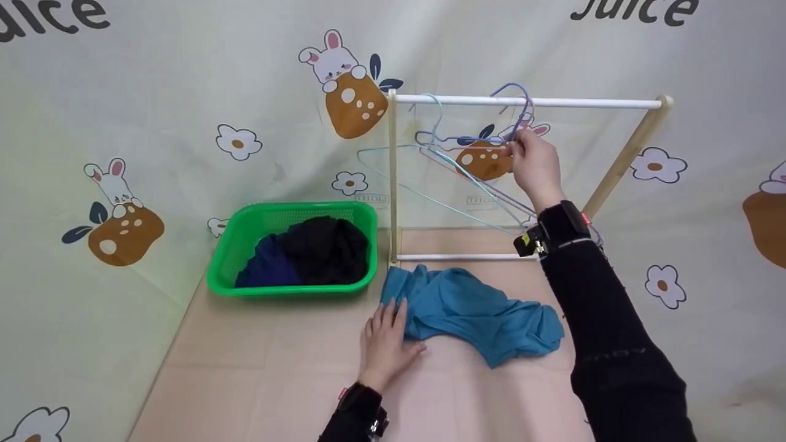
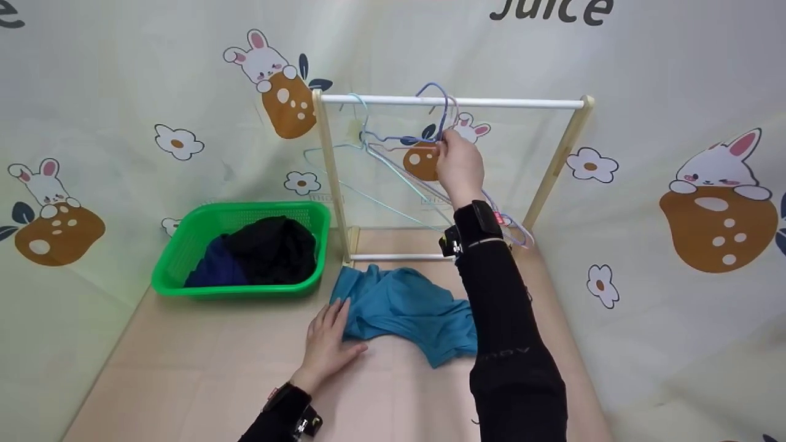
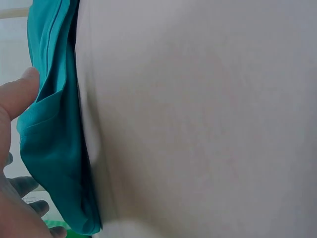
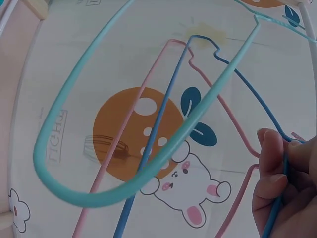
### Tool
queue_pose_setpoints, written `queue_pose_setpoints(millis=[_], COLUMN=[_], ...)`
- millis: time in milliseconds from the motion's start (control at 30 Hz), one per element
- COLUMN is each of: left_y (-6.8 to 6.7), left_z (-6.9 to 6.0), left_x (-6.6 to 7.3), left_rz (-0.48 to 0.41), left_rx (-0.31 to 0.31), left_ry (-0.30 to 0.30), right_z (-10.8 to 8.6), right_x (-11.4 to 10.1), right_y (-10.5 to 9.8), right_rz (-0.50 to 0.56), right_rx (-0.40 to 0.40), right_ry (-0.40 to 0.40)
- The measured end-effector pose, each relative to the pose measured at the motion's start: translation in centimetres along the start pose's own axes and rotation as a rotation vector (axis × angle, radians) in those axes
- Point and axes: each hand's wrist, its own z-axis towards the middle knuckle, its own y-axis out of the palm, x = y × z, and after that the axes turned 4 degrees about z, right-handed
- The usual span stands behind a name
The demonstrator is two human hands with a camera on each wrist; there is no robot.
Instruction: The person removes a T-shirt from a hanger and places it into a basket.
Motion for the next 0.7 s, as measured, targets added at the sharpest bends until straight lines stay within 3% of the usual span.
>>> queue_pose_setpoints(millis=[267, 500, 700], left_y=[0.3, 0.4, 0.9], left_z=[-0.1, 1.0, 2.3], left_x=[0.3, 0.5, 0.5], left_rz=[0.002, 0.000, -0.044], left_rx=[-0.041, -0.082, -0.106], left_ry=[0.010, -0.025, -0.062], right_z=[-0.9, -2.8, -4.9], right_x=[0.5, 2.1, 4.3], right_y=[1.1, 1.1, 0.6], right_rz=[0.011, -0.007, -0.072], right_rx=[-0.154, -0.212, -0.250], right_ry=[0.031, -0.073, -0.104])
